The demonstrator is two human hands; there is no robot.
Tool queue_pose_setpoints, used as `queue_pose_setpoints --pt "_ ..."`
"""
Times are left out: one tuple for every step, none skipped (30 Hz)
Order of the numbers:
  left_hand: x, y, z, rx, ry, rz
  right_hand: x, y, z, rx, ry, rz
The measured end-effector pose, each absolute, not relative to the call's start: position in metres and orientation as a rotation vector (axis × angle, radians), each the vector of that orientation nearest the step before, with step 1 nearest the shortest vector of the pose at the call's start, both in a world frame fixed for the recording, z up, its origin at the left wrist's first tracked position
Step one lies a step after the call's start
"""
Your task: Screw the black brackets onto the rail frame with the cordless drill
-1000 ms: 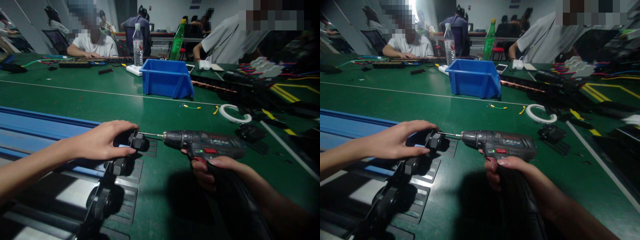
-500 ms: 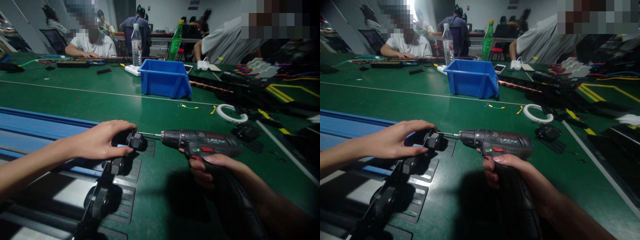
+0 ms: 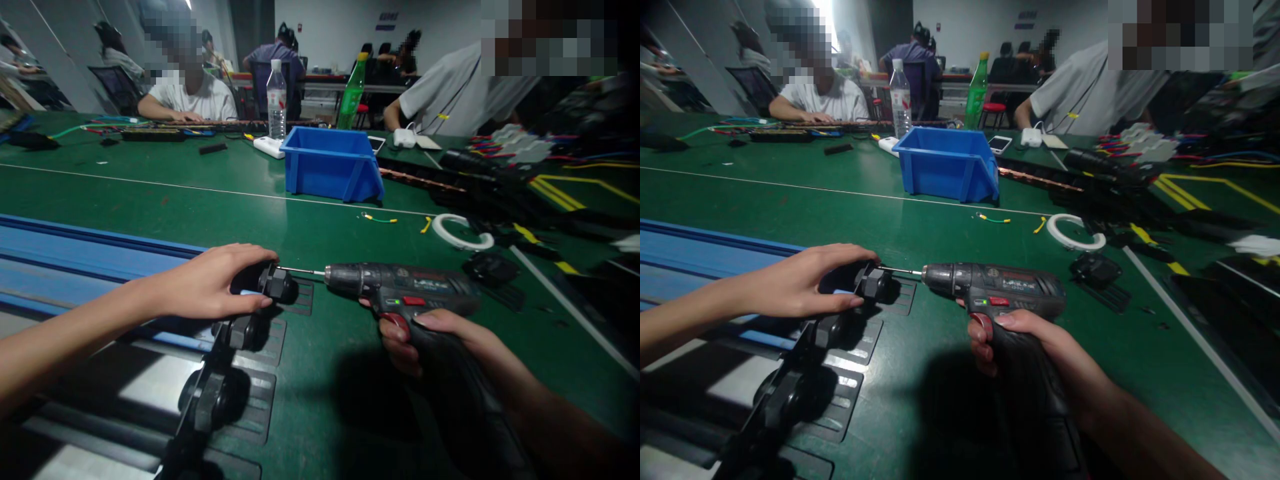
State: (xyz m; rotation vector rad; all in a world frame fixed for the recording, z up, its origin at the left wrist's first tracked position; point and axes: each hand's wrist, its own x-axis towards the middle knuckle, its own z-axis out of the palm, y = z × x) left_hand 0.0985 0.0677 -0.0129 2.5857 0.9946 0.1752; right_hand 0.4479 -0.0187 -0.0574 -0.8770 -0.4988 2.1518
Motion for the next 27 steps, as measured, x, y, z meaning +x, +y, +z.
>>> queue_pose_setpoints --pt "0.098 0.068 -0.013 2.586 0.994 0.175 0.448 -0.019 -0.057 -0.874 -0.504 2.147" --pt "0.099 0.068 -0.013 2.587 0.995 0.174 0.448 -0.019 -0.057 -0.873 -0.509 2.145" --pt "0.099 0.068 -0.012 2.586 0.996 0.173 0.448 -0.019 -0.057 -0.873 -0.511 2.147" --pt "0.099 0.068 -0.012 2.584 0.998 0.172 0.448 -0.019 -0.056 -0.877 -0.512 2.150" --pt "0.099 0.068 -0.012 2.581 1.000 0.171 0.448 -0.020 -0.056 -0.884 -0.511 2.152" --pt "0.099 0.068 -0.012 2.578 0.999 0.169 0.448 -0.020 -0.056 -0.894 -0.513 2.149" --pt "0.099 0.068 -0.013 2.574 0.998 0.167 0.447 -0.020 -0.055 -0.906 -0.518 2.141" --pt "0.099 0.068 -0.013 2.571 0.999 0.165 0.447 -0.020 -0.055 -0.918 -0.527 2.131" --pt "0.099 0.068 -0.013 2.570 1.000 0.164 0.446 -0.021 -0.054 -0.928 -0.536 2.121" --pt "0.098 0.068 -0.014 2.570 1.003 0.166 0.446 -0.021 -0.054 -0.933 -0.546 2.113" --pt "0.098 0.068 -0.014 2.571 1.007 0.170 0.445 -0.021 -0.053 -0.933 -0.552 2.109" --pt "0.097 0.068 -0.015 2.572 1.012 0.172 0.445 -0.022 -0.053 -0.934 -0.552 2.109" --pt "0.096 0.068 -0.015 2.575 1.010 0.177 0.445 -0.022 -0.052 -0.935 -0.546 2.107" --pt "0.096 0.068 -0.016 2.581 0.998 0.183 0.445 -0.022 -0.052 -0.939 -0.536 2.105" --pt "0.095 0.068 -0.015 2.592 0.973 0.186 0.444 -0.023 -0.052 -0.943 -0.521 2.101" --pt "0.095 0.069 -0.015 2.606 0.939 0.179 0.444 -0.023 -0.051 -0.949 -0.507 2.096" --pt "0.095 0.069 -0.014 2.625 0.904 0.166 0.444 -0.023 -0.051 -0.956 -0.494 2.088" --pt "0.096 0.070 -0.012 2.645 0.876 0.142 0.444 -0.023 -0.051 -0.963 -0.484 2.079" --pt "0.096 0.071 -0.011 2.664 0.861 0.109 0.444 -0.023 -0.051 -0.968 -0.477 2.071" --pt "0.097 0.072 -0.009 2.683 0.862 0.068 0.444 -0.023 -0.051 -0.973 -0.473 2.065" --pt "0.098 0.073 -0.007 2.701 0.872 0.030 0.444 -0.023 -0.051 -0.976 -0.471 2.057" --pt "0.099 0.074 -0.005 2.721 0.883 -0.003 0.444 -0.023 -0.051 -0.976 -0.473 2.051" --pt "0.100 0.075 -0.004 2.744 0.886 -0.032 0.444 -0.023 -0.052 -0.969 -0.480 2.047" --pt "0.101 0.077 -0.002 2.769 0.879 -0.054 0.444 -0.023 -0.052 -0.959 -0.487 2.044" --pt "0.102 0.078 -0.002 2.794 0.861 -0.069 0.444 -0.023 -0.053 -0.950 -0.489 2.042" --pt "0.103 0.080 -0.001 2.816 0.837 -0.080 0.444 -0.023 -0.053 -0.943 -0.487 2.041" --pt "0.103 0.081 -0.001 2.833 0.812 -0.086 0.444 -0.023 -0.054 -0.935 -0.481 2.042"
